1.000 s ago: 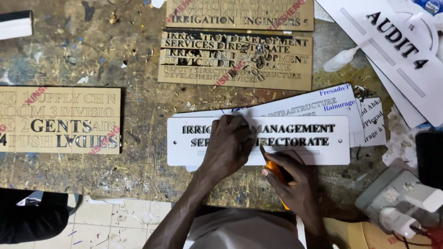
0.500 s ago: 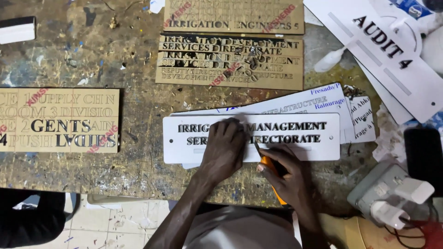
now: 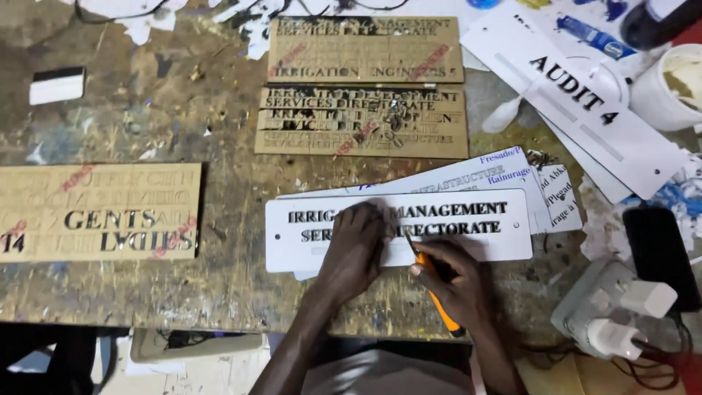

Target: Trimming the excess vinyl or paper from the edges of a white sign board using a utility knife on a workshop table.

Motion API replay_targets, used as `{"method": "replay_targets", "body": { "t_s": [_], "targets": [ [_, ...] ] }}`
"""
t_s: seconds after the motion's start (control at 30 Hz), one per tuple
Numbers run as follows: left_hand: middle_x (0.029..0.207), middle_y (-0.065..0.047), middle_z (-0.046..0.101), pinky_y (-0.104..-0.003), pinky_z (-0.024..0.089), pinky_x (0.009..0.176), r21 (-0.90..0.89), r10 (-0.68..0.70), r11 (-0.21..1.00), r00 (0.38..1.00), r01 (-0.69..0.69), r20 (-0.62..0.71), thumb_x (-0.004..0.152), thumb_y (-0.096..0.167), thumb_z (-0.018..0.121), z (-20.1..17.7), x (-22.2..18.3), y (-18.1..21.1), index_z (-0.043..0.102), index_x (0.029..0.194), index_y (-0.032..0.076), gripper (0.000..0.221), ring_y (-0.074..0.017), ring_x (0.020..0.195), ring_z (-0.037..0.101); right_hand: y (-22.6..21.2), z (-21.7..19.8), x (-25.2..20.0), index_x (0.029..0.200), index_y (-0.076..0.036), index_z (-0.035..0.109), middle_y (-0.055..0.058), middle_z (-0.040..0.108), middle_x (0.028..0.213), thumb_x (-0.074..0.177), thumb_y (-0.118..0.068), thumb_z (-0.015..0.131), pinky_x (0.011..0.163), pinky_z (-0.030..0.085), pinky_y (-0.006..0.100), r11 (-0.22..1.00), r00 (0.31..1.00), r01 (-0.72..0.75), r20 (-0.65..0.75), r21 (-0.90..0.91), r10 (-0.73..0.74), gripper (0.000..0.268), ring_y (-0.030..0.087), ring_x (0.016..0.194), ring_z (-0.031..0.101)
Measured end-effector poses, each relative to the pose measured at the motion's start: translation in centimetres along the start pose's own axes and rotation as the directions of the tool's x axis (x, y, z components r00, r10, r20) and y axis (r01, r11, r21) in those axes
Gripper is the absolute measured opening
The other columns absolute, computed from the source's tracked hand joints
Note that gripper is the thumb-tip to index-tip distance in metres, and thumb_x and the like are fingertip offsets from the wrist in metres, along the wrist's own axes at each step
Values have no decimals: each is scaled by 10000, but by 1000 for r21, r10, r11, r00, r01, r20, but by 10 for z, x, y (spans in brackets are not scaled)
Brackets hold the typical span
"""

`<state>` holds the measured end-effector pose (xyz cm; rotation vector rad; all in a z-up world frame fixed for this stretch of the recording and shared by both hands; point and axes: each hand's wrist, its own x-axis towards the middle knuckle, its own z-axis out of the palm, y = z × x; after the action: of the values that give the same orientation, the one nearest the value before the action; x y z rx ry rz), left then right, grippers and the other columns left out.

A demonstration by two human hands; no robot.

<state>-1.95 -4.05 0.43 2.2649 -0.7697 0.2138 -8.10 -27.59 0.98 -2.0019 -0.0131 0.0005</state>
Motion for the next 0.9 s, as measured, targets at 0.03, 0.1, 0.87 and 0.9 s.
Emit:
{"method": "replay_targets", "body": {
  "t_s": [0.03,0.1,0.87,0.9],
  "targets": [
    [1347,-268,616,-571,442,989,-13,-14,1000,1000,14,12,974,99,617,-9,6,4,694,1197,5,254,-477,1230,541,5,1,1,1266,-138,895,18,816,1274,917,-252,878,1019,599,329,1000,1000,-21,8,-2,21,368,190,1202,766],
    [973,-164,680,-457,413,710,-298,11,953,993,-47,-121,932,-26,545,-28,20,7,567,938,27,58,-293,869,609,14,5,6,1244,-74,864,57,834,1262,957,-203,863,1017,599,326,995,999,34,-31,99,-31,314,185,1194,769],
    [1339,-208,672,-488,695,989,-315,-394,902,858,294,-329,859,-240,567,4,52,-22,776,1339,10,580,-403,1271,700,55,2,-1,1324,-9,791,162,842,1249,967,-82,808,821,765,347,947,997,-64,-27,314,77,365,275,924,913],
    [1361,-222,669,-530,707,1085,-328,-396,898,864,293,-313,849,-271,538,6,48,-23,767,1334,-6,599,-426,1324,696,60,3,-7,1334,-18,782,150,832,1238,980,-89,803,795,765,325,953,998,-45,-21,300,54,362,269,919,917]
  ]
}}
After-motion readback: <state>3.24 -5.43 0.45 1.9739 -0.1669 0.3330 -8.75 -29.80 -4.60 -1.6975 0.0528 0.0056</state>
